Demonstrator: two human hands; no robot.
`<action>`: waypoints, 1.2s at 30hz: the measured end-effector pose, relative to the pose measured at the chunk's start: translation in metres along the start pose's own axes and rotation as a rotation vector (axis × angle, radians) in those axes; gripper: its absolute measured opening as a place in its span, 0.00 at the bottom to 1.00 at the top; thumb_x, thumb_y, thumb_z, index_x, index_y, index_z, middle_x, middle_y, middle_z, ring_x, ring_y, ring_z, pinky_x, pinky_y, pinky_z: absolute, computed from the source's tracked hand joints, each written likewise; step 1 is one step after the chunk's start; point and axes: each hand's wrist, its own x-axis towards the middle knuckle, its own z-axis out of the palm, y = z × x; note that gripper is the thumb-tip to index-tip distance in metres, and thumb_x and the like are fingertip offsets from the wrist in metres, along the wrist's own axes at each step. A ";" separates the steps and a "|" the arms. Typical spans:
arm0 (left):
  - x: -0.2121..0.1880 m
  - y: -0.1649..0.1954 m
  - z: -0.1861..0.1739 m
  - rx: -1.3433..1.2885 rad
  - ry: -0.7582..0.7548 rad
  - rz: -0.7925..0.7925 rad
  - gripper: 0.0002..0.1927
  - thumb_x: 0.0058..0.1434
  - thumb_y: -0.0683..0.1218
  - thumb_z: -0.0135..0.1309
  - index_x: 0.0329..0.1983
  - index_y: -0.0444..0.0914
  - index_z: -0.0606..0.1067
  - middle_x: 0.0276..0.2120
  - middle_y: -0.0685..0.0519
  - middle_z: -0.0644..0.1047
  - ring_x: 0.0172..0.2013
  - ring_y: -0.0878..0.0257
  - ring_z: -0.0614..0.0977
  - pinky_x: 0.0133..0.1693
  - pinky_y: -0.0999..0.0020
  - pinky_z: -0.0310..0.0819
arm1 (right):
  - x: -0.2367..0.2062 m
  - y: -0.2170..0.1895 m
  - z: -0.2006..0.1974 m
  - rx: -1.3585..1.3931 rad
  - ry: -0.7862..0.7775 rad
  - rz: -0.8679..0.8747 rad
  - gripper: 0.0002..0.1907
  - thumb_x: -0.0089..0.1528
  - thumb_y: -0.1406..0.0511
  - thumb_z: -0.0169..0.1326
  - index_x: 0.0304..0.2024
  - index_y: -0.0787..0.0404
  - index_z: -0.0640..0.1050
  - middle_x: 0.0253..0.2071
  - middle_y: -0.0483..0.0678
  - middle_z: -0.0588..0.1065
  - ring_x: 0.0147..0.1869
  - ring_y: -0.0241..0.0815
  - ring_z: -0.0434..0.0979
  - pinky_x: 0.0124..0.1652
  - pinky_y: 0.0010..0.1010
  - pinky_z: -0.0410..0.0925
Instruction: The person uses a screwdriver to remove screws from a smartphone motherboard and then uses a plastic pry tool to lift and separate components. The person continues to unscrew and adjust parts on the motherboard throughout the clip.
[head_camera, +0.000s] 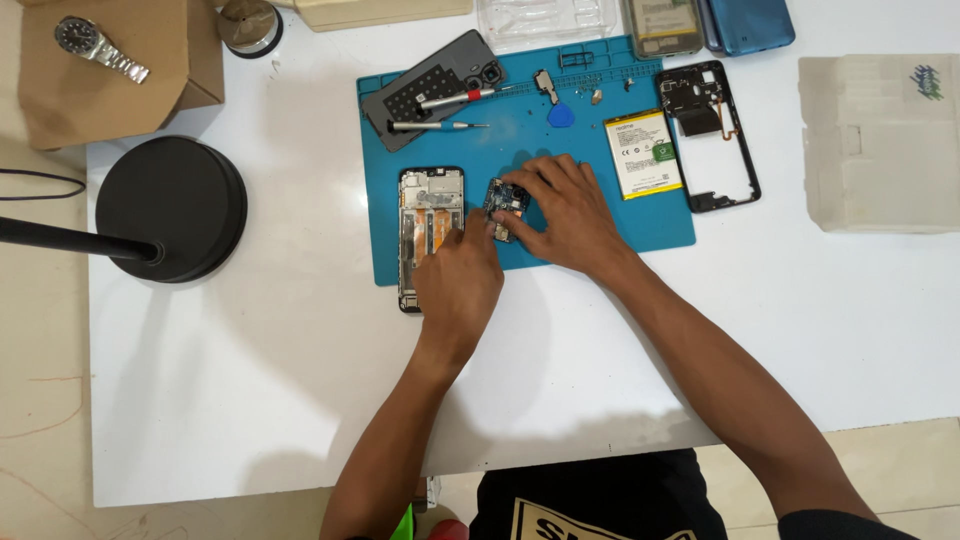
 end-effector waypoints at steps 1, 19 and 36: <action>-0.001 0.000 0.000 -0.003 -0.004 -0.001 0.12 0.70 0.48 0.50 0.49 0.38 0.79 0.22 0.47 0.80 0.18 0.53 0.82 0.16 0.58 0.71 | -0.001 0.000 0.000 0.000 0.006 -0.005 0.24 0.62 0.52 0.63 0.55 0.56 0.78 0.53 0.48 0.73 0.59 0.48 0.68 0.54 0.40 0.60; 0.004 0.001 0.007 0.047 0.020 0.065 0.18 0.64 0.41 0.51 0.58 0.37 0.78 0.22 0.45 0.79 0.17 0.55 0.82 0.16 0.59 0.72 | 0.000 -0.002 -0.002 -0.053 0.003 -0.021 0.26 0.60 0.54 0.63 0.58 0.56 0.79 0.54 0.48 0.73 0.58 0.48 0.67 0.53 0.43 0.59; 0.009 0.004 0.002 0.125 -0.068 0.064 0.21 0.63 0.41 0.51 0.60 0.39 0.77 0.18 0.46 0.78 0.16 0.56 0.81 0.17 0.60 0.72 | -0.005 -0.004 0.001 -0.034 0.096 -0.052 0.19 0.57 0.60 0.69 0.48 0.57 0.80 0.50 0.47 0.75 0.55 0.46 0.71 0.48 0.40 0.61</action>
